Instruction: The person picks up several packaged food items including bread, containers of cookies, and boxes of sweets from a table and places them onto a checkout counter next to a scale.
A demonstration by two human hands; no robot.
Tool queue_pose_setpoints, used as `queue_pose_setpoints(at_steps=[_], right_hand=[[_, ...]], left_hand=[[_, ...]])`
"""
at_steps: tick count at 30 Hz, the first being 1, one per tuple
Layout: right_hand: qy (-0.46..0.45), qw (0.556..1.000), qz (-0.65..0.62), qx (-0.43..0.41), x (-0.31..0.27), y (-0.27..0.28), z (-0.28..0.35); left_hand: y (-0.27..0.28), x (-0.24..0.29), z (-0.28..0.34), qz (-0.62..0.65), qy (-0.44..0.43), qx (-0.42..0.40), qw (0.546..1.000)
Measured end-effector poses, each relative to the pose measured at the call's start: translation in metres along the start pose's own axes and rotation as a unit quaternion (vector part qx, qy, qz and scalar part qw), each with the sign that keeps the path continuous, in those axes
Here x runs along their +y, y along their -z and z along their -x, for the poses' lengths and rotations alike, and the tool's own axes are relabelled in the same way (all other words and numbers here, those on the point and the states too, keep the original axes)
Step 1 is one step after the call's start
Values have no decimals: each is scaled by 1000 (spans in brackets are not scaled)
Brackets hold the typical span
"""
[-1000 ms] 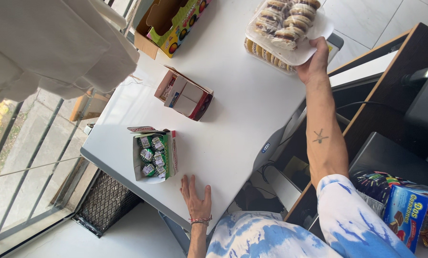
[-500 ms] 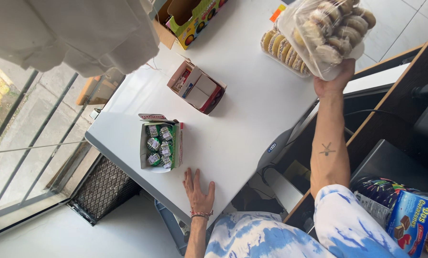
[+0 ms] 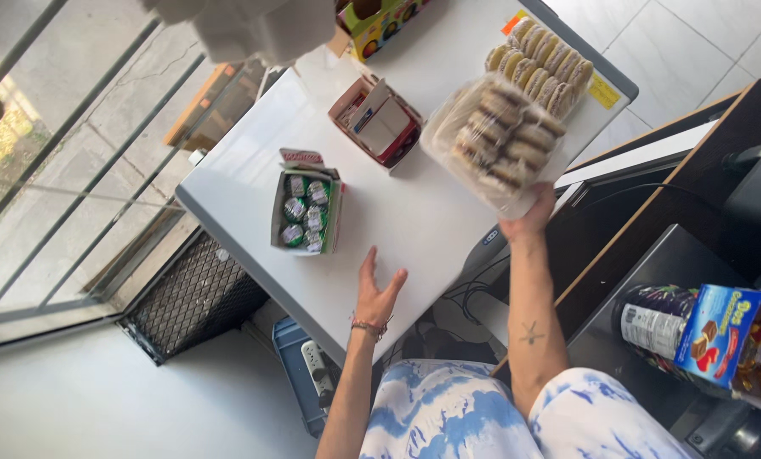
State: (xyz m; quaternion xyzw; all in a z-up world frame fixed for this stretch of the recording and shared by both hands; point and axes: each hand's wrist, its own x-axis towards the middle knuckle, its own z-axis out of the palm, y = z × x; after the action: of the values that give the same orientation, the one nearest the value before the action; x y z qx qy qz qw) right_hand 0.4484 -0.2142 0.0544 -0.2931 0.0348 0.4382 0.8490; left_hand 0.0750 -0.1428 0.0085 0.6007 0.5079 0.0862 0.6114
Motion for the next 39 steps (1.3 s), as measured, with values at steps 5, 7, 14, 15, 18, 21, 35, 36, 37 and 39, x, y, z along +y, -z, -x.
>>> queue_pose_setpoints(at_steps=[5, 7, 14, 15, 18, 21, 35, 36, 37, 39], right_hand=[[-15, 999, 6, -36, 67, -24, 86], [-17, 999, 5, -48, 88, -26, 124], [-52, 995, -4, -87, 150, 29, 229], [-64, 994, -11, -88, 163, 52, 239], [-90, 985, 90, -118, 163, 80, 271], [-114, 964, 205, -128, 152, 129, 316], [-121, 882, 394, -229, 29, 32, 441], [-128, 880, 399, -222, 24, 3, 468], [-131, 881, 397, -221, 25, 21, 473], [-135, 877, 421, -186, 23, 65, 491]], left_hand=[[-25, 18, 13, 219, -56, -74, 971], [-34, 19, 21, 265, -95, -88, 956], [-67, -41, 41, 461, -198, -14, 865], [-66, -45, 53, 503, -210, 1, 839], [-54, -5, 118, 549, -232, -10, 803], [-43, -25, 151, 580, -216, -70, 783], [-61, -54, 315, 513, -164, -39, 841], [-68, -62, 325, 506, -156, -40, 848], [-75, -66, 335, 498, -147, -42, 854], [-98, -78, 361, 484, -122, -49, 865]])
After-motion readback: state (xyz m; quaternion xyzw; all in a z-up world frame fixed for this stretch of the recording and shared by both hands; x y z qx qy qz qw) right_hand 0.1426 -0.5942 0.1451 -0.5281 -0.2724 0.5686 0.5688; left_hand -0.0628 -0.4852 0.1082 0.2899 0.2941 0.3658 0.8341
